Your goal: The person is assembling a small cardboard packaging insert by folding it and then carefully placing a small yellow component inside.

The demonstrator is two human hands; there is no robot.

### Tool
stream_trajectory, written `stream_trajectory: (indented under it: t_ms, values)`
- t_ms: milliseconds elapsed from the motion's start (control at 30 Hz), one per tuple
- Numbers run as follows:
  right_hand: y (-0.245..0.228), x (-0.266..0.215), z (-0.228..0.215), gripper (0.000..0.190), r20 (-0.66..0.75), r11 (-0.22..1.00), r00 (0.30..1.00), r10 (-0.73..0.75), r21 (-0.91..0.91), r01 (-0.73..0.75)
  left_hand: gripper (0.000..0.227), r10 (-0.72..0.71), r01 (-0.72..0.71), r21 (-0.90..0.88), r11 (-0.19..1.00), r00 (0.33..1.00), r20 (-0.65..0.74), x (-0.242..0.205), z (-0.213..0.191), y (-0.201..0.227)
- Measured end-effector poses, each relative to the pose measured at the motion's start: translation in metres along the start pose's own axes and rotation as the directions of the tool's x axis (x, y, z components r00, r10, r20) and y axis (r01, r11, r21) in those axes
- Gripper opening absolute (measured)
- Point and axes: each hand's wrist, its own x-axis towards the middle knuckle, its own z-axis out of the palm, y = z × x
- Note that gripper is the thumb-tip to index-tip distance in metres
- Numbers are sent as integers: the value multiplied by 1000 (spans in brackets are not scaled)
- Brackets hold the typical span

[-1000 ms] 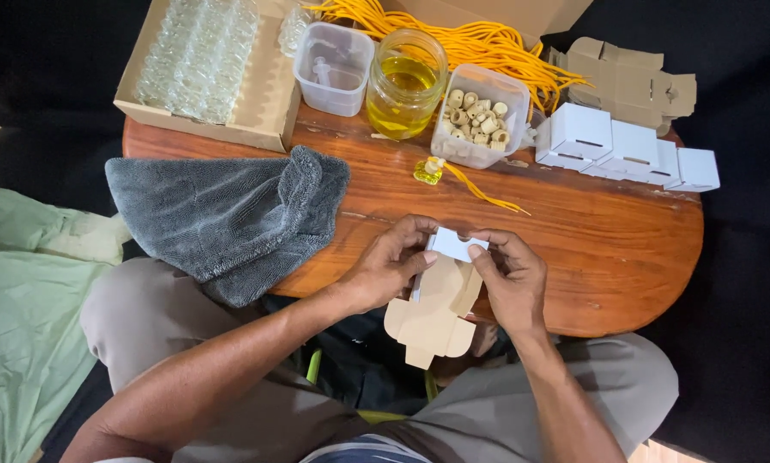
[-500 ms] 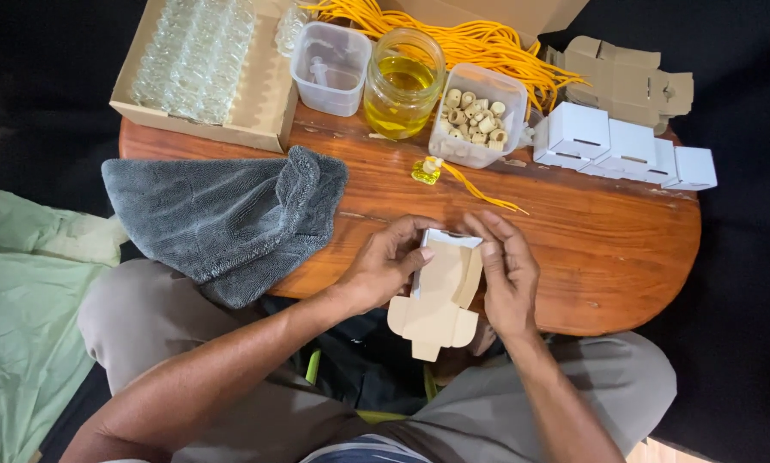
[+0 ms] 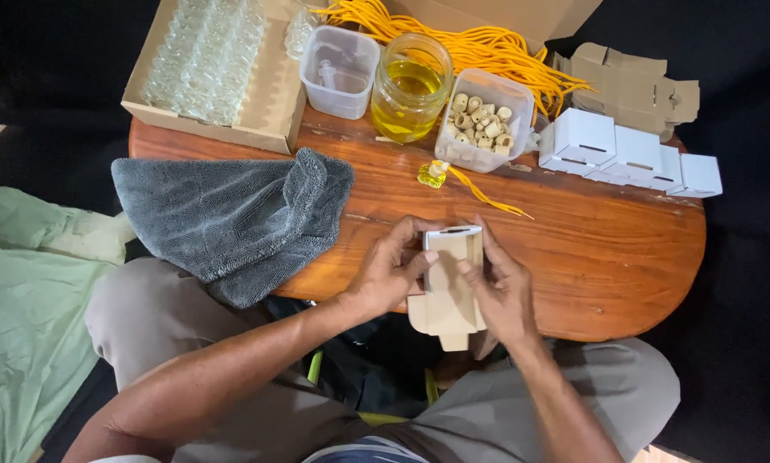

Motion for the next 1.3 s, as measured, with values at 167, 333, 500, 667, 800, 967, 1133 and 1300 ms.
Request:
stream_trajectory:
  t_ms: [167, 333, 500, 667, 800, 967, 1133, 1300]
  values:
    - [-13, 4, -14, 41, -24, 988, 1000, -3, -154, -1, 41, 20, -24, 73, 997, 999, 45, -7, 5, 10]
    - [-10, -1, -8, 45, 262, 902, 945, -195, -330, 278, 38, 121, -142, 434, 890, 990, 76, -10, 6, 14]
    - [-17, -3, -9, 111, 356, 855, 925, -133, -431, 288, 36, 120, -150, 533, 832, 989, 91, -10, 9, 25]
    - [-37, -8, 5, 115, 300, 736, 946, -125, -611, 291, 44, 111, -142, 618, 773, 990, 89, -15, 11, 28]
    - [-35, -11, 14, 109, 250, 589, 941, -227, -734, 337, 51, 111, -139, 576, 806, 990, 84, -17, 9, 38]
    - [-14, -9, 10, 95, 206, 630, 942, -266, -702, 332, 50, 110, -191, 538, 821, 978, 179, -13, 7, 37]
    - [-7, -4, 4, 89, 228, 624, 893, -387, -649, 436, 52, 100, -191, 424, 885, 968, 229, -15, 2, 36]
    - [-15, 0, -7, 84, 258, 623, 883, -393, -632, 462, 35, 193, -214, 85, 973, 959, 208, 7, -9, 5]
